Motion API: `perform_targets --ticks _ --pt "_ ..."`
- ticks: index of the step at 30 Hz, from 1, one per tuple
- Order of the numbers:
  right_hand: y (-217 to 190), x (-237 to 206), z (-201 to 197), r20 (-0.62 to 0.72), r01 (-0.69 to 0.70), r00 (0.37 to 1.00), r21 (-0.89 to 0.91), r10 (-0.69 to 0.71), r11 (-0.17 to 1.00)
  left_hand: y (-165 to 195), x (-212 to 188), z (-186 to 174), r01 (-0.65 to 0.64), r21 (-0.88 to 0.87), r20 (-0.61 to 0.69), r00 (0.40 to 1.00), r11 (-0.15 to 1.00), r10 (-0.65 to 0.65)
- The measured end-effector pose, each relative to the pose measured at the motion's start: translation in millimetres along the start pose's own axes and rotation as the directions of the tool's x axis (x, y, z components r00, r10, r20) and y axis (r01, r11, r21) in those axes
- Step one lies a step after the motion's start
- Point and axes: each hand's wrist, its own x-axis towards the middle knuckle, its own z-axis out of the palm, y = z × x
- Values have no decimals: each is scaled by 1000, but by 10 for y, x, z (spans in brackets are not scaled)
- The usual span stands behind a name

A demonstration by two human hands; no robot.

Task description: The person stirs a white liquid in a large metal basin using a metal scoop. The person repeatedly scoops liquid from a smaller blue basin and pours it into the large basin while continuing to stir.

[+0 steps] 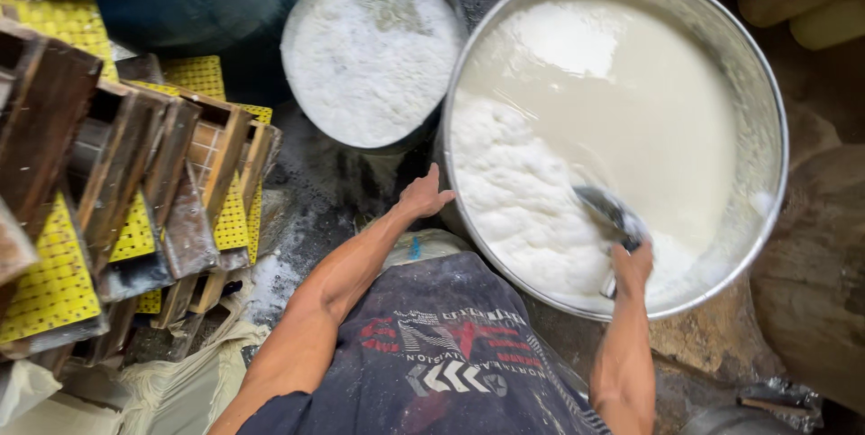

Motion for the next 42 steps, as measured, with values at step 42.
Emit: perform_targets --ticks 42 --pt "-5841 56 3480 869 -193 375 415 -324 889 -2296 266 -4451 -147 -183 -983 62 972 -175"
